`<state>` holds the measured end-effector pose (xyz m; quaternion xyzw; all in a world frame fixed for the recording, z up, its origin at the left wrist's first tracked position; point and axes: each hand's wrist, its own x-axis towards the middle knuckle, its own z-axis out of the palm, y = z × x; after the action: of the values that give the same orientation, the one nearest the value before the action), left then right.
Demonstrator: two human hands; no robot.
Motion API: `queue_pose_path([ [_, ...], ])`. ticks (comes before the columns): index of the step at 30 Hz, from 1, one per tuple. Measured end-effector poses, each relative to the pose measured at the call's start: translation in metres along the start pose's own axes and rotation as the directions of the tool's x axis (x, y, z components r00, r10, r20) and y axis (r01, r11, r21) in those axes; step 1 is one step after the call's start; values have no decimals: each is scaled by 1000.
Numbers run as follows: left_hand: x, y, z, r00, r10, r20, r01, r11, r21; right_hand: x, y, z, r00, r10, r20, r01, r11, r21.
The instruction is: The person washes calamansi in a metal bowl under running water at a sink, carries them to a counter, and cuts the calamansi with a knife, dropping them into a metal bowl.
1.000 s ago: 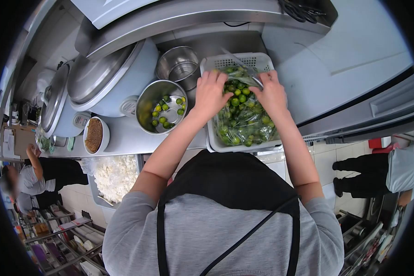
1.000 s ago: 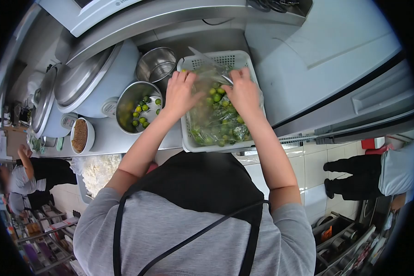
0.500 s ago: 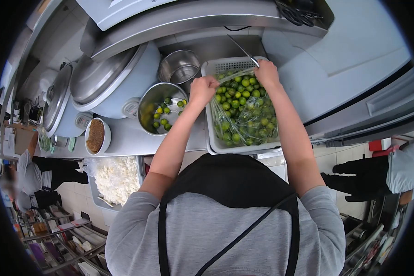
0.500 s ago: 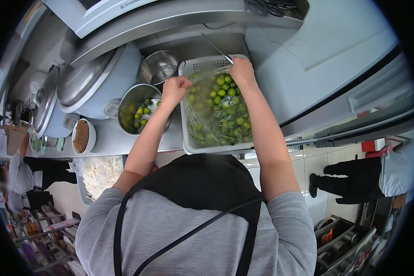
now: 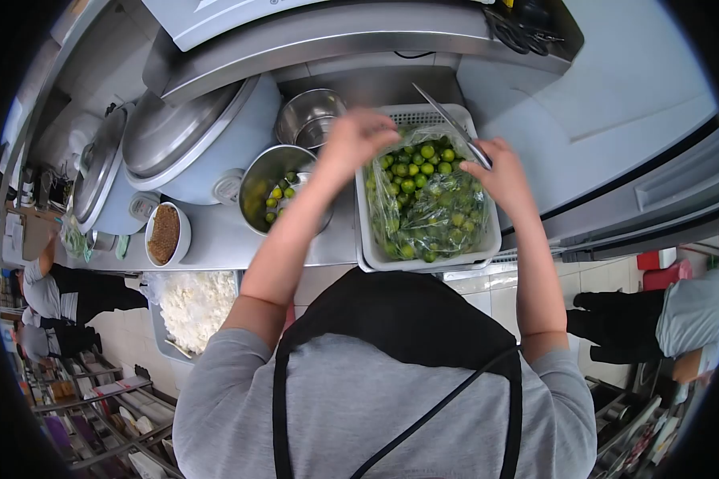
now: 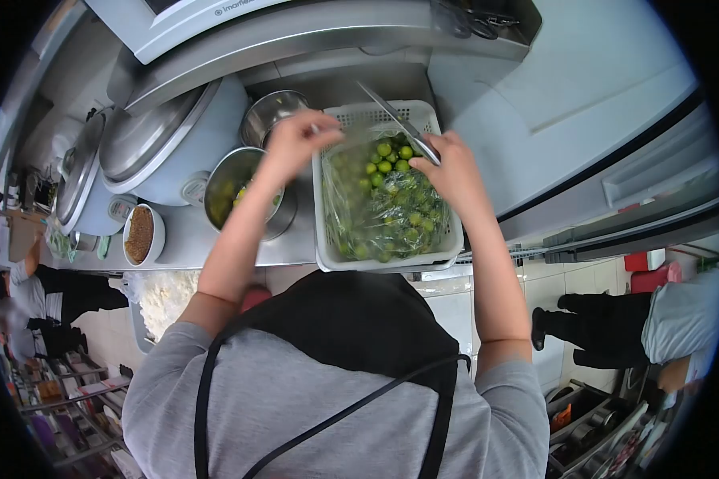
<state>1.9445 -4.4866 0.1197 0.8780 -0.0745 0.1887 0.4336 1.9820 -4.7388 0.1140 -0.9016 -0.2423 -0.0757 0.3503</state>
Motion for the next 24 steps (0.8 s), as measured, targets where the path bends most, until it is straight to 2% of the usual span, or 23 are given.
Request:
queue_pose_path([
  [1,-7,20,14,988,-11,151,4,999,50,-7,-1,0,1000,5,2,-5,1000,2],
  [2,-14,18,35,970,170,176,-191,976,107,-12,-1,-1,999,23,23,-23,1000,0],
  [3,-17,12,55,946,123,300,-226,914,337,-18,-2,-1,998,41,42,-41,999,-3],
  [5,-18,-6,77,920,-76,385,-214,727,653,-31,-6,3,998,53,43,-54,998,36],
  [7,-17,-40,88,927,-19,374,-233,754,615,-40,-12,5,998,60,32,-62,995,78],
  [9,-17,-47,82,927,40,374,-264,778,570,-52,-14,5,983,173,55,-180,969,167],
  [10,-18,-39,72,941,-48,335,-41,967,252,-60,-7,11,991,132,-18,-123,962,244],
  [11,-20,-29,61,932,-150,329,195,975,-108,-66,-8,11,990,141,-20,-132,959,249],
  [12,-22,-16,49,851,-256,459,438,828,-351,-72,-10,11,974,225,17,-220,931,293],
  [13,-25,-17,46,849,-256,462,439,828,-348,-75,-12,11,951,302,59,-304,893,331],
  [15,-31,-19,40,814,-233,532,523,693,-496,-79,-14,12,942,329,73,-333,879,341],
  [16,-35,-19,39,813,-237,532,526,691,-496,-81,-15,14,932,353,87,-360,865,349],
  [18,-40,-15,35,790,-264,553,612,378,-695,-83,-11,19,936,338,99,-350,868,352],
  [19,-41,-13,33,791,-265,552,612,378,-695,-83,-9,21,941,322,105,-338,872,354],
  [20,-40,-9,30,801,-238,549,598,301,-743,-84,-10,24,941,322,105,-338,872,354],
  [21,-40,-5,28,812,-210,544,582,220,-783,-85,-14,28,950,300,83,-305,845,439],
  [22,-41,-3,27,812,-210,545,582,219,-783,-86,-18,31,958,280,59,-269,811,519],
  [23,-41,0,26,828,-220,515,555,202,-807,-86,-23,30,958,281,59,-269,811,519],
  [24,-42,1,25,844,-230,485,527,185,-829,-87,-29,27,943,307,125,-326,786,526],
])
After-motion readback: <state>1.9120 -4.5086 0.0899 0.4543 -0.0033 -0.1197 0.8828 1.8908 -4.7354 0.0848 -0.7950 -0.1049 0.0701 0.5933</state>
